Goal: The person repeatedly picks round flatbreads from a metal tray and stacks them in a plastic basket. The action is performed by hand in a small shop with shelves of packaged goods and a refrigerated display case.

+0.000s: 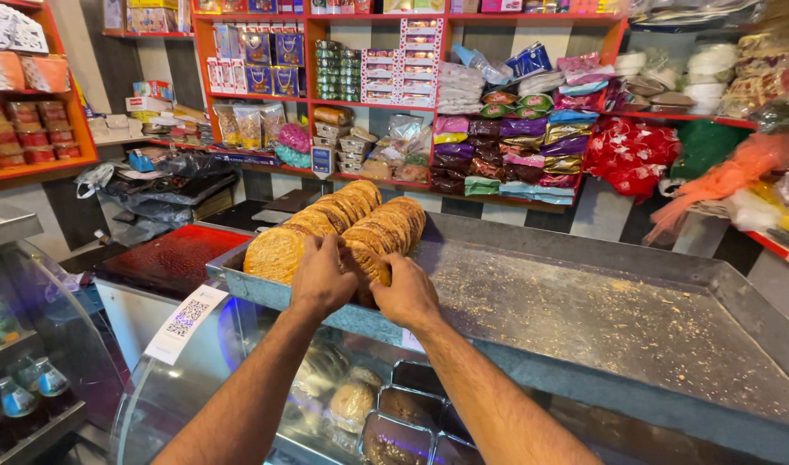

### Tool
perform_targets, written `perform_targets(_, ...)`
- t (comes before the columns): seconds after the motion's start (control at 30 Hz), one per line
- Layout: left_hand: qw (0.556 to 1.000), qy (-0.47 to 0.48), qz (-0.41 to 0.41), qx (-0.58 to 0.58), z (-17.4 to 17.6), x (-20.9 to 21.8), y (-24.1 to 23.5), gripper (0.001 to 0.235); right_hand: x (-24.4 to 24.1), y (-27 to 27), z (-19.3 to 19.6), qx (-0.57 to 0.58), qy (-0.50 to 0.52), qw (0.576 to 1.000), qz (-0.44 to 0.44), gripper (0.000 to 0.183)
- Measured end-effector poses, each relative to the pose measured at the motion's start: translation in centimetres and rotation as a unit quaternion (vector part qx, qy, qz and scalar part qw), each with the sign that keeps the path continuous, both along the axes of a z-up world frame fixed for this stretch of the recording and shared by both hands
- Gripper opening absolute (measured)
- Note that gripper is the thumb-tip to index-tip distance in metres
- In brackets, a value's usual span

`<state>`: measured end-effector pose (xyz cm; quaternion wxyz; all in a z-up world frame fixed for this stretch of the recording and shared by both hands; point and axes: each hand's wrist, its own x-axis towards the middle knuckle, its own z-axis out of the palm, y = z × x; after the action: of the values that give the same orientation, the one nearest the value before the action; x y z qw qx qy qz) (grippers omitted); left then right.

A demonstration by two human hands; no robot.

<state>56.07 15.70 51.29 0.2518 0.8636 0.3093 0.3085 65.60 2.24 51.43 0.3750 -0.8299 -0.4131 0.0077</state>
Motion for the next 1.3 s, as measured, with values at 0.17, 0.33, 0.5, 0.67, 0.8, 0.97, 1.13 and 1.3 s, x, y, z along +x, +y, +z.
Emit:
perform_targets(0.17, 0.997, -0.040, -0.058, -0.040, -1.0, 1.1, 2.0, 0.051, 1.3, 0.9, -0.8, 0.006, 0.001, 1.000, -0.010, 0.053)
perform_targets(0.33, 0.981, -0.119, -0.079, -0.134, -0.8, 2.9, 1.2, 0.060, 1.5, 0.3, 0.1, 0.084, 0.067, 0.992, -0.067, 0.049)
perform_targets(0.5, 0.876, -0.353, -0.117, -0.306, -0.1, 5.1, -3.7, 0.063, 0.0, -2.6, 1.4, 0.163, 0.230, 0.954, -0.106, 0.067)
perform_targets(0.67, 0.893, -0.335, -0.121, -0.277, -1.6, 7.6, -3.7, 0.055, 0.2, -2.6, 1.0, 0.262, 0.295, 0.909, -0.134, 0.060)
perform_targets(0.8, 0.942, -0.227, -0.108, -0.221, -2.7, 9.2, -1.7, 0.064, 0.2, -2.4, 0.9, 0.313, 0.280, 0.896, -0.141, 0.052)
perform_targets(0.97, 0.938, -0.244, -0.113, -0.217, -3.0, 8.7, -1.6, 0.076, 0.4, -2.6, 0.4, 0.379, 0.255, 0.875, -0.159, 0.050)
perform_targets(1.13, 0.939, -0.240, -0.135, -0.205, -3.7, 9.1, -1.3, 0.072, 2.1, -1.7, -0.6, 0.400, 0.267, 0.863, -0.154, 0.053)
perform_targets(1.3, 0.966, -0.148, -0.134, -0.165, -3.7, 9.6, -0.9, 0.080, 2.1, -1.8, -0.7, 0.395, 0.264, 0.872, -0.117, 0.067)
